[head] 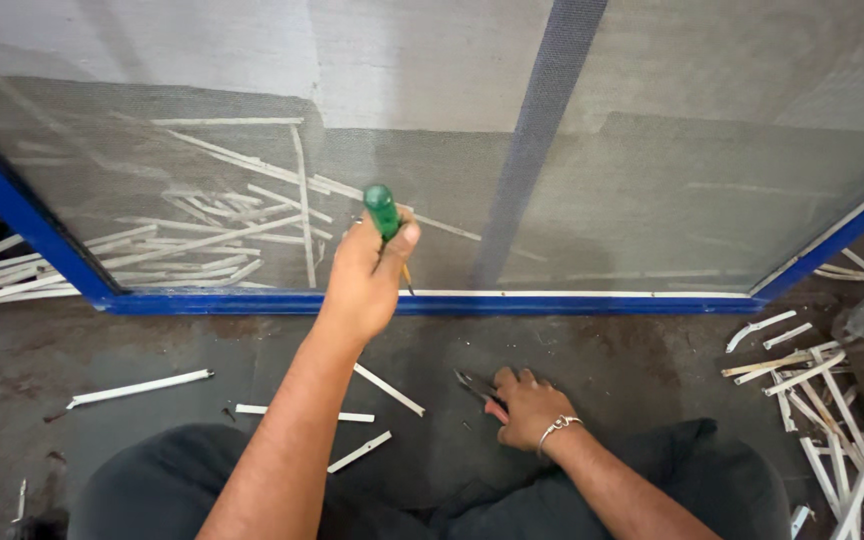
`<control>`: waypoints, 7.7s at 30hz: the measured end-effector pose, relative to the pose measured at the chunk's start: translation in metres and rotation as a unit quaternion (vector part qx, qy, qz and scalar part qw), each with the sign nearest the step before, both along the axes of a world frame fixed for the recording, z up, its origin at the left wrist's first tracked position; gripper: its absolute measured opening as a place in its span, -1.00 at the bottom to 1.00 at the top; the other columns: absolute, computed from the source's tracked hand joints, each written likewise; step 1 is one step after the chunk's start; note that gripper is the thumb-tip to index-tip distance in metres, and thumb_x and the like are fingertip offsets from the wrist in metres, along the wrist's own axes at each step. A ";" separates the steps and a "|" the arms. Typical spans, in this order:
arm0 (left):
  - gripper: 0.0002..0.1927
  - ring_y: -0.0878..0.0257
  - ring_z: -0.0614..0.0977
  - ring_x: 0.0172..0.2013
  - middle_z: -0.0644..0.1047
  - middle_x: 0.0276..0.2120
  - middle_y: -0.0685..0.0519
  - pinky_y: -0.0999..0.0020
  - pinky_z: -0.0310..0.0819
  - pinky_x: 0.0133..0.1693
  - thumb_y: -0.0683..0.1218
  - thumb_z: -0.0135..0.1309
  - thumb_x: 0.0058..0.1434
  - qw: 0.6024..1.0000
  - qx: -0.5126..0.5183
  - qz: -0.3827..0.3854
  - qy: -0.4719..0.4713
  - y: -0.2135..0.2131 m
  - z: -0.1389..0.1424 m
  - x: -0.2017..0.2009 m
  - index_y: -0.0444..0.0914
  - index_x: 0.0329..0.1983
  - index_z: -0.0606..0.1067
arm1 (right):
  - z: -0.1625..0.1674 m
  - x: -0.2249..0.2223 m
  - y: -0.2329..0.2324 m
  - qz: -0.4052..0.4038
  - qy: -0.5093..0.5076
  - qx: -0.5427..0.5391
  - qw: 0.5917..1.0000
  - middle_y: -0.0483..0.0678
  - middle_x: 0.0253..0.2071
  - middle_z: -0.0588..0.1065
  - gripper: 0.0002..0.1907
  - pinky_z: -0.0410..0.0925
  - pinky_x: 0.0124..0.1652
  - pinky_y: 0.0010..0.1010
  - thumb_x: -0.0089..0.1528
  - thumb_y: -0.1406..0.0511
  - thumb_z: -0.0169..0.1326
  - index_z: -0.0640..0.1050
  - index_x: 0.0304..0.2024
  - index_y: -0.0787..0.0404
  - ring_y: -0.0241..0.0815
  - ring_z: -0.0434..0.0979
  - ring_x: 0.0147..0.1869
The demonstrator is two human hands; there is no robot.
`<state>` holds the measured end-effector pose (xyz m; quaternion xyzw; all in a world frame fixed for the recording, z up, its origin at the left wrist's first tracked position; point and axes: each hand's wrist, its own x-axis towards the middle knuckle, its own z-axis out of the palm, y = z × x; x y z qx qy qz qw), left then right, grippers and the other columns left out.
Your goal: The person is assembling a window screen by inserting white plastic splines into the groove of a blue metal frame. They use a screwdriver to pry the spline into place and pliers to cut the excess material. The person works methodically along the bottom edge of the frame.
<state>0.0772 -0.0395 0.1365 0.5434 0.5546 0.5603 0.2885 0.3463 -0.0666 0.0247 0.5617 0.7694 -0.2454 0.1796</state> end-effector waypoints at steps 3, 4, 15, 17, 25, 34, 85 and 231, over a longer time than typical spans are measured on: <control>-0.80 0.15 0.56 -0.44 0.49 -0.48 -0.03 0.22 0.44 -0.32 -0.04 0.06 0.35 0.999 -0.034 0.015 0.007 -0.004 0.016 0.001 -0.27 -0.10 0.47 | 0.004 0.001 -0.001 -0.012 0.007 -0.005 1.000 -0.03 0.11 0.47 -0.34 0.41 0.12 -0.10 -0.03 0.17 0.34 0.38 0.09 -0.01 0.16 0.50 0.20; -0.79 0.12 0.59 -0.40 0.52 -0.44 -0.04 0.22 0.45 -0.29 -0.04 0.08 0.35 0.999 -0.015 0.028 0.036 -0.006 0.019 0.001 -0.27 -0.09 0.48 | 0.005 0.002 -0.002 -0.018 0.004 -0.006 1.000 -0.03 0.11 0.47 -0.35 0.41 0.12 -0.10 -0.02 0.15 0.34 0.39 0.09 -0.01 0.16 0.50 0.20; -0.76 0.08 0.66 -0.23 0.60 -0.28 -0.06 0.22 0.49 -0.16 -0.03 0.21 0.27 0.994 0.034 0.088 0.054 -0.009 0.013 -0.011 -0.26 -0.12 0.54 | 0.002 0.009 -0.004 -0.031 0.013 0.015 0.999 -0.03 0.11 0.50 -0.38 0.41 0.12 -0.12 0.03 0.07 0.30 0.42 0.10 0.02 0.11 0.51 0.21; -0.76 0.12 0.66 -0.20 0.61 -0.26 -0.04 0.24 0.48 -0.18 -0.05 0.26 0.24 0.994 0.043 0.092 0.044 -0.010 0.014 -0.010 -0.26 -0.13 0.56 | 0.003 0.010 -0.001 -0.044 0.008 0.018 0.999 0.00 0.11 0.49 -0.40 0.42 0.11 -0.16 -0.02 0.10 0.33 0.50 0.06 0.03 0.11 0.52 0.19; -0.72 0.31 0.63 -0.33 0.66 -0.36 0.09 0.35 0.49 -0.19 -0.05 0.36 0.08 0.999 -0.038 -0.006 -0.028 -0.007 0.020 -0.001 -0.21 -0.16 0.61 | 0.082 0.013 0.020 -0.075 0.268 0.215 0.936 0.06 -0.10 0.62 -0.51 0.47 -0.07 -0.27 0.02 0.21 0.26 0.65 0.02 0.14 0.00 0.66 -0.10; -0.71 0.37 0.65 -0.26 0.68 -0.35 0.11 0.38 0.46 -0.15 0.01 0.34 0.10 0.997 -0.068 -0.044 -0.011 0.009 0.019 0.013 -0.13 -0.13 0.63 | 0.233 -0.026 0.062 0.004 0.475 0.382 0.793 -0.11 -0.26 0.54 -0.66 0.43 -0.29 -0.50 0.27 0.31 0.14 0.46 0.07 0.29 -0.39 0.51 -0.31; -0.61 -0.04 0.53 0.06 0.58 -0.08 -0.04 0.04 0.40 0.07 0.11 0.28 0.12 0.860 -0.288 0.169 0.386 0.005 -0.129 -0.051 -0.13 -0.06 0.53 | 0.205 -0.158 0.080 0.098 0.431 0.318 0.839 0.01 -0.24 0.63 -0.81 0.46 -0.18 -0.28 0.36 0.24 0.07 0.50 -0.03 0.17 -0.01 0.68 -0.17; -0.54 -0.15 0.53 0.07 0.61 -0.03 -0.15 -0.05 0.37 0.09 0.23 0.18 0.15 0.870 -0.408 0.177 0.213 0.028 -0.145 -0.040 -0.14 -0.05 0.67 | -0.038 0.061 0.077 0.112 0.169 0.217 0.955 0.04 0.19 0.43 -0.75 0.31 0.15 -0.06 0.11 0.26 0.23 0.69 -0.14 0.03 0.13 0.41 0.25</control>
